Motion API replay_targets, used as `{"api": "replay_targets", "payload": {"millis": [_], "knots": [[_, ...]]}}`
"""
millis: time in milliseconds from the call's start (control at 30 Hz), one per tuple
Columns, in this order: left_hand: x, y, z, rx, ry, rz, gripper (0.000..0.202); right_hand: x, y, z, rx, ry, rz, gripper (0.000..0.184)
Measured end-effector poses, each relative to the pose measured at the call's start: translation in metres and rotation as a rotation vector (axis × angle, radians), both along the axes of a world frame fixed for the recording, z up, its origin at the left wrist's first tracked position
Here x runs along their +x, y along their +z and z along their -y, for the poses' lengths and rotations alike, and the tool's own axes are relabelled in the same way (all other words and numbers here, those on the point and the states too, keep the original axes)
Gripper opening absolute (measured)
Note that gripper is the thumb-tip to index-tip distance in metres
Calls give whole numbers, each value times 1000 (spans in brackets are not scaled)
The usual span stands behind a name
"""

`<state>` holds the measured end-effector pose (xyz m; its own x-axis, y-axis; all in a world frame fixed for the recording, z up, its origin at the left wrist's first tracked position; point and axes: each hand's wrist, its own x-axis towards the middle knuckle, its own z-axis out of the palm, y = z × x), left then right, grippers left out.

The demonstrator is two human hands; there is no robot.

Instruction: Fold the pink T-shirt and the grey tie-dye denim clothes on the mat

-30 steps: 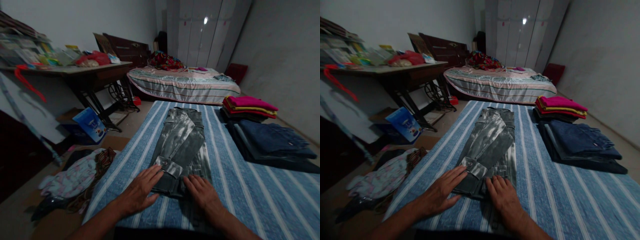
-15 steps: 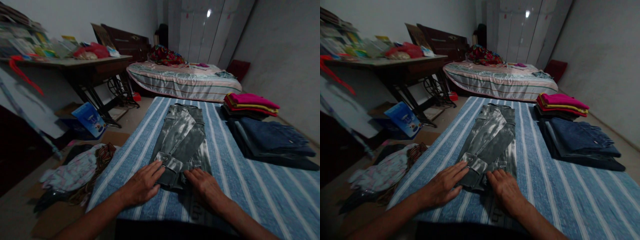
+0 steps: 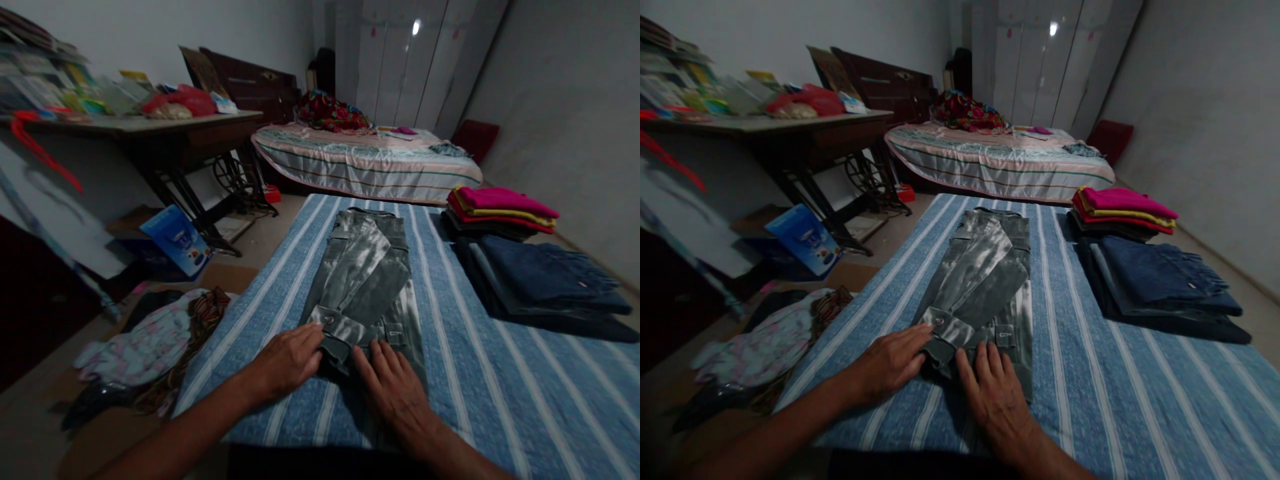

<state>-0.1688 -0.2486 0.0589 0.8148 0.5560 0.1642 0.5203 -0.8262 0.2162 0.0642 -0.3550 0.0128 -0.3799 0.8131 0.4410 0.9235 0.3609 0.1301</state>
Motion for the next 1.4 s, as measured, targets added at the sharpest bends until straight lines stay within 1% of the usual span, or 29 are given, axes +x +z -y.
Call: {"api": "replay_targets", "payload": {"millis": [67,167,267,367,467,567,867,933,1033,1133,1233,1300,1400], "knots": [[1,2,0,-29,7,-16,29,-2,5,2,-5,5,-5,49],[2,4,1,-32,20,-37,29,-9,9,4,-12,57,-5,48],[0,3,2,-21,21,-14,30,-18,8,5,3,48,-28,44],[-2,1,4,-11,16,1,33,-23,4,6,38,38,-58,44],[-4,-1,7,11,27,-10,37,-24,3,7,47,53,-59,47],[-6,-3,8,33,28,-11,43,-25,4,5,64,70,-44,46],[-13,-10,12,121,-8,-89,61,-30,8,-11,201,115,-8,40],[-14,-13,12,128,2,-94,66,-27,8,-15,186,134,-11,39],[-15,-20,12,126,19,-113,70,-23,11,-22,117,169,-20,35],[-16,-29,11,125,47,-134,74,-20,16,-30,45,208,-23,30],[-15,-41,11,160,98,-144,80,-19,23,-35,-8,241,-34,25],[-15,-47,11,194,127,-159,80,-19,24,-35,-18,242,-44,24],[-16,-51,9,202,134,-171,77,-21,19,-32,44,225,-32,30]]}}
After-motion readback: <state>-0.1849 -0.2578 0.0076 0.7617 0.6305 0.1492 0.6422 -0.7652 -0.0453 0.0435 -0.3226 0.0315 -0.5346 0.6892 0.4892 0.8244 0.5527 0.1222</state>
